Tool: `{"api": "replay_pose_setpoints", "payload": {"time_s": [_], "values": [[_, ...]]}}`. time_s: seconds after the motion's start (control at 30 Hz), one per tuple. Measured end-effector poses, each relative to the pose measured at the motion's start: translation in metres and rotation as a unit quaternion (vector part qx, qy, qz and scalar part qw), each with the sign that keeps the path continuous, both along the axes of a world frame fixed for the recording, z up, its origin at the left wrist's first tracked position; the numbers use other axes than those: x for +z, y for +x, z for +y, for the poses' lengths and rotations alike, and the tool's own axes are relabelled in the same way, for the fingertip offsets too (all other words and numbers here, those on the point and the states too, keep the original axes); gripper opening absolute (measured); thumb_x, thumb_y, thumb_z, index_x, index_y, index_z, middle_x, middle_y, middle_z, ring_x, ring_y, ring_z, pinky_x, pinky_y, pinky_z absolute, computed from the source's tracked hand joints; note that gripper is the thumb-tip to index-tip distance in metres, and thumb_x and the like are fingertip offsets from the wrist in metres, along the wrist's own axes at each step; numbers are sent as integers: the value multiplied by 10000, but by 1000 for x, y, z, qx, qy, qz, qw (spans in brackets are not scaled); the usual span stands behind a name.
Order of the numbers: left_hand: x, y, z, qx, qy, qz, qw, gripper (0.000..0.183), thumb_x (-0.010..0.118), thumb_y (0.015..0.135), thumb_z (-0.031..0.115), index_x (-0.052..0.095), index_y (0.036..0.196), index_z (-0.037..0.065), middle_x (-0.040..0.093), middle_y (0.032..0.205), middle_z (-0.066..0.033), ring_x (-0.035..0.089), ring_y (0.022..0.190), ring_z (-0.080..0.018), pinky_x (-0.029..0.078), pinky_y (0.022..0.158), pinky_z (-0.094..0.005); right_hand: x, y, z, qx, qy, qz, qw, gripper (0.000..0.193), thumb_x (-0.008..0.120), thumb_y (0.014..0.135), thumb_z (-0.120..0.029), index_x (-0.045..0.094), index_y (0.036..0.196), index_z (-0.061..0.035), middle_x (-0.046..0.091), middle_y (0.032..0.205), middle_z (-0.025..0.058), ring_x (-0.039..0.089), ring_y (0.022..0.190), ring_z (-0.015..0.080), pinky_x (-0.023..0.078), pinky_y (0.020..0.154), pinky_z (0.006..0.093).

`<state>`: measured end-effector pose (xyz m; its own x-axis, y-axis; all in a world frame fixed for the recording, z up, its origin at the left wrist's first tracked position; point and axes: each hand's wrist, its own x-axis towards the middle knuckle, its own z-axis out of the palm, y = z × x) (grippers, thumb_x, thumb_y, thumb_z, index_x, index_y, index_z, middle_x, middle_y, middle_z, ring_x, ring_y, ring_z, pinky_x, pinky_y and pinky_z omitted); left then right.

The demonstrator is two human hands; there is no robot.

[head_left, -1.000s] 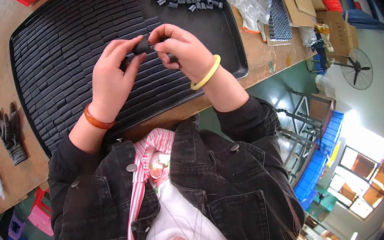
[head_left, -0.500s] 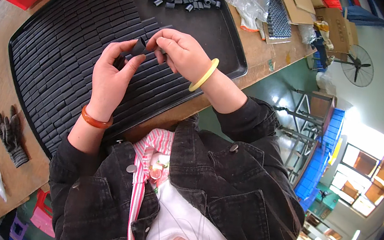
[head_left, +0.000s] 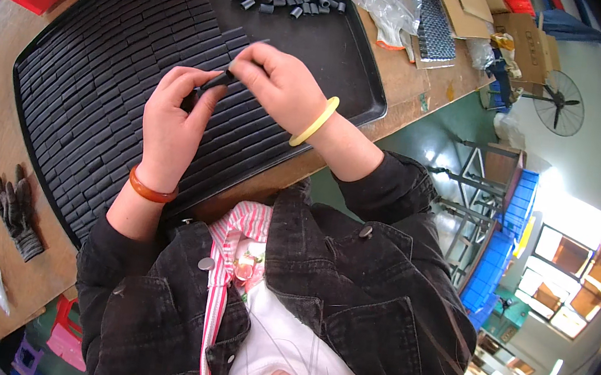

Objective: The person assembles cylindrical parts by hand, placing them one by one into the grooves of an assembly tray.

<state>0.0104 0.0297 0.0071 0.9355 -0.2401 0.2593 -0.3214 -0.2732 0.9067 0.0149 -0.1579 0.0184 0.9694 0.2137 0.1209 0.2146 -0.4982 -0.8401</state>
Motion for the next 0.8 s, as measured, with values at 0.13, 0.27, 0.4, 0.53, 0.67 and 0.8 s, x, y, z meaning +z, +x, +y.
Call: {"api": "replay_pose_setpoints", "payload": {"time_s": [0.13, 0.27, 0.4, 0.53, 0.67, 0.8], "values": [[-6, 1, 2, -5, -49, 61, 997, 163, 715, 838, 46, 693, 987, -17, 616, 879, -32, 541, 729, -100, 427, 658, -225, 12, -1, -5, -17, 183, 132, 974, 279, 450, 980, -155, 578, 1163, 11, 598, 848, 16, 468, 534, 53, 401, 501, 201], [-7, 2, 3, -9, -94, 143, 985, 171, 714, 851, 66, 696, 1002, -12, 637, 892, -23, 560, 795, -99, 431, 737, -227, 7, -3, 2, -73, 185, 53, 979, 343, 482, 978, -95, 521, 1305, 2, 602, 848, 11, 401, 504, 6, 351, 468, 162], [-5, 1, 3, -1, -120, 208, 971, 183, 712, 861, 78, 696, 1021, -10, 650, 908, -5, 563, 841, -83, 432, 770, -222, 27, -1, 0, -21, 186, 124, 974, 329, 510, 976, -74, 523, 1297, -2, 613, 862, 22, 416, 506, 9, 357, 469, 158], [-9, 1, 3, -17, -159, 215, 963, 189, 712, 864, 81, 694, 1029, -10, 647, 894, 2, 560, 842, -79, 431, 777, -222, 16, 2, 1, 68, 85, -18, 994, 249, 537, 980, -91, 548, 1206, 13, 617, 856, 40, 570, 702, 61, 489, 659, 210], [-9, 0, 3, -28, -122, 203, 971, 196, 722, 859, 85, 698, 1033, -3, 633, 867, 14, 534, 788, -68, 432, 741, -214, 14, 0, 0, 30, 99, 75, 992, 262, 624, 934, -83, 547, 1159, 27, 634, 870, 48, 617, 793, 89, 514, 733, 233], [-8, -2, 1, 1, -108, 169, 980, 221, 732, 852, 84, 697, 1054, 1, 613, 840, 28, 493, 728, -50, 417, 673, -201, 11, -1, 6, -23, 98, 80, 992, 229, 697, 894, -112, 608, 1049, 30, 638, 863, 33, 624, 758, 84, 515, 686, 224]]}}
